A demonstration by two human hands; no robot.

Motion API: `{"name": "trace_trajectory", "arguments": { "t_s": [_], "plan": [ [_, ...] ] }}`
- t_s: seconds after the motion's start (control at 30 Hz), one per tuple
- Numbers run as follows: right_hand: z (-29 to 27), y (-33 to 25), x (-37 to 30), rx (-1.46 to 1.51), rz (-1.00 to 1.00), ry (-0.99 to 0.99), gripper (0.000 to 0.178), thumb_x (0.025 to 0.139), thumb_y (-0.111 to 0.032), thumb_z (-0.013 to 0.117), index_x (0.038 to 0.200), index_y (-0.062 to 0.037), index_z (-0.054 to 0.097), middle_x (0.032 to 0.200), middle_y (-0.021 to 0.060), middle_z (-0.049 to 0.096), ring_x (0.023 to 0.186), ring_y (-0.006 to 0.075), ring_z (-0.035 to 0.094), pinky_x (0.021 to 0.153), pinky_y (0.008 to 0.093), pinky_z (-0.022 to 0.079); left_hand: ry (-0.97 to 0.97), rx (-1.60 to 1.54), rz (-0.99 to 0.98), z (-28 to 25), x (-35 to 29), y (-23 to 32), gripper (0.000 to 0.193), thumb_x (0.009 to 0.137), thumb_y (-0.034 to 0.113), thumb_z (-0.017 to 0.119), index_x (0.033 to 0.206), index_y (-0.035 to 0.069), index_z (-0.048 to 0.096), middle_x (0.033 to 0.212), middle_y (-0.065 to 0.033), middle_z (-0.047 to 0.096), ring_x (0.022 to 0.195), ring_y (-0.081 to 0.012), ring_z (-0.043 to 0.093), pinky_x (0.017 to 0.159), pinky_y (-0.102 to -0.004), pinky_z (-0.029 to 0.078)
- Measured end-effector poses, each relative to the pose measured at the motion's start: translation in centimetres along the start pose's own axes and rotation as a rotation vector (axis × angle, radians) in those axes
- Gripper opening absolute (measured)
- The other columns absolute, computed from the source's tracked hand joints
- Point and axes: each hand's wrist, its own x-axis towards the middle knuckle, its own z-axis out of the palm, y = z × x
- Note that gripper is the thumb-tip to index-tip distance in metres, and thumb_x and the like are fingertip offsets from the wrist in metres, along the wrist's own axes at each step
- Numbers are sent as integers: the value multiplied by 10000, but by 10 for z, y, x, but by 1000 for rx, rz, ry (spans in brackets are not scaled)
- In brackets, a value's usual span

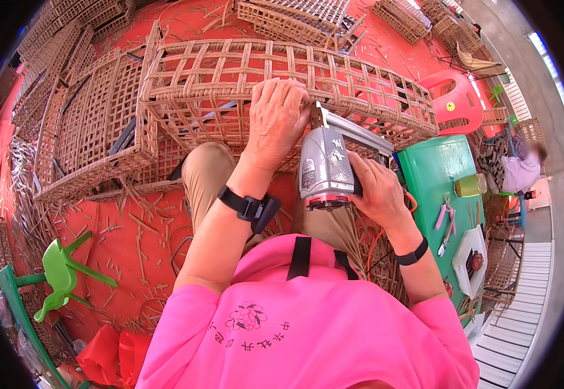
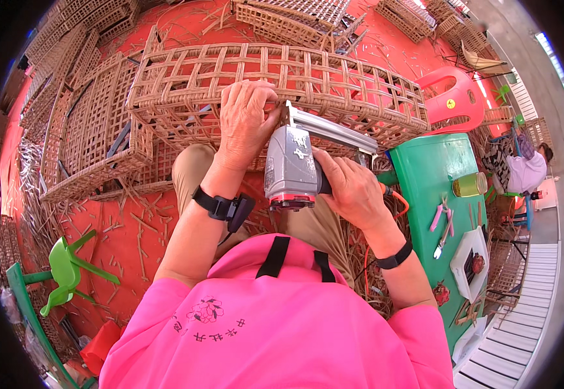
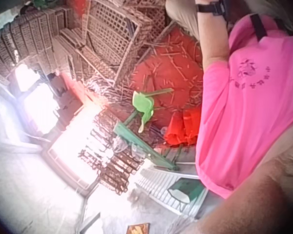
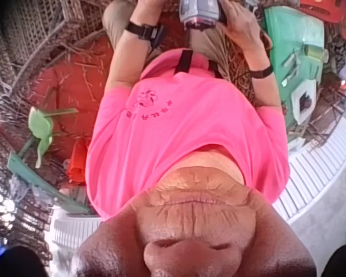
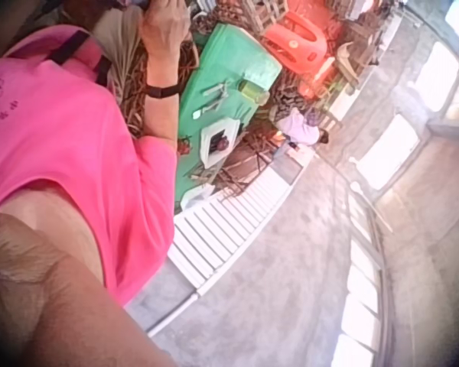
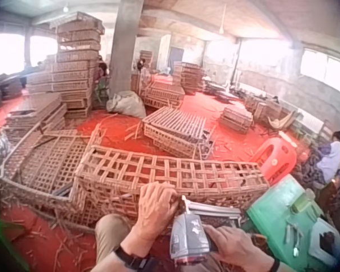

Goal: Assembling and finishing a woven bamboo furniture piece using a pneumatic staple gun, pliers, and scissors.

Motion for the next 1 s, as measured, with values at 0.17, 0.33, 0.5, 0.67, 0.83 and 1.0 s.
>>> {"name": "trace_trajectory", "arguments": {
  "t_s": [0.17,0.33,0.5,0.67,0.83,1.0],
  "plan": [
    [-2,0,-1,-4,23,-48,834,590,-71,809,1346,19,468,1020,164,637,885,337,632,744,415,514,4,12,-6,1,0,0,316,654,69,764,897,114,568,1024,-36,638,983,-260,569,908,-406,407],
    [-4,-2,3,6,-2,-1,810,599,-81,787,1341,-31,468,907,129,609,823,318,628,697,414,514,-10,1,-22,0,0,0,320,655,67,765,900,114,565,1034,-38,639,1002,-262,568,920,-409,405],
    [-3,-5,4,9,22,-11,810,597,-74,787,1339,-31,467,925,135,617,842,321,634,707,412,514,-9,-2,-13,0,0,0,336,653,75,773,915,115,567,1039,-41,638,1026,-265,569,929,-416,403],
    [2,-6,6,14,73,-34,787,607,-69,772,1332,-20,470,953,156,632,869,321,642,747,420,515,-58,1,-15,-5,3,-1,351,654,85,774,937,116,568,1030,-37,621,1016,-260,563,920,-407,399],
    [7,-3,4,-76,172,-152,763,564,-12,787,1271,2,498,1102,179,656,979,343,652,817,413,524,-85,38,14,-1,3,-6,383,644,68,757,968,124,562,994,-20,593,968,-246,554,906,-397,388],
    [10,-3,3,-61,167,-99,719,574,-21,781,1241,-9,513,1085,172,657,957,347,654,796,412,525,-76,24,16,-2,3,-7,353,662,20,708,966,121,559,979,-27,589,965,-248,554,902,-399,390]
  ]
}}
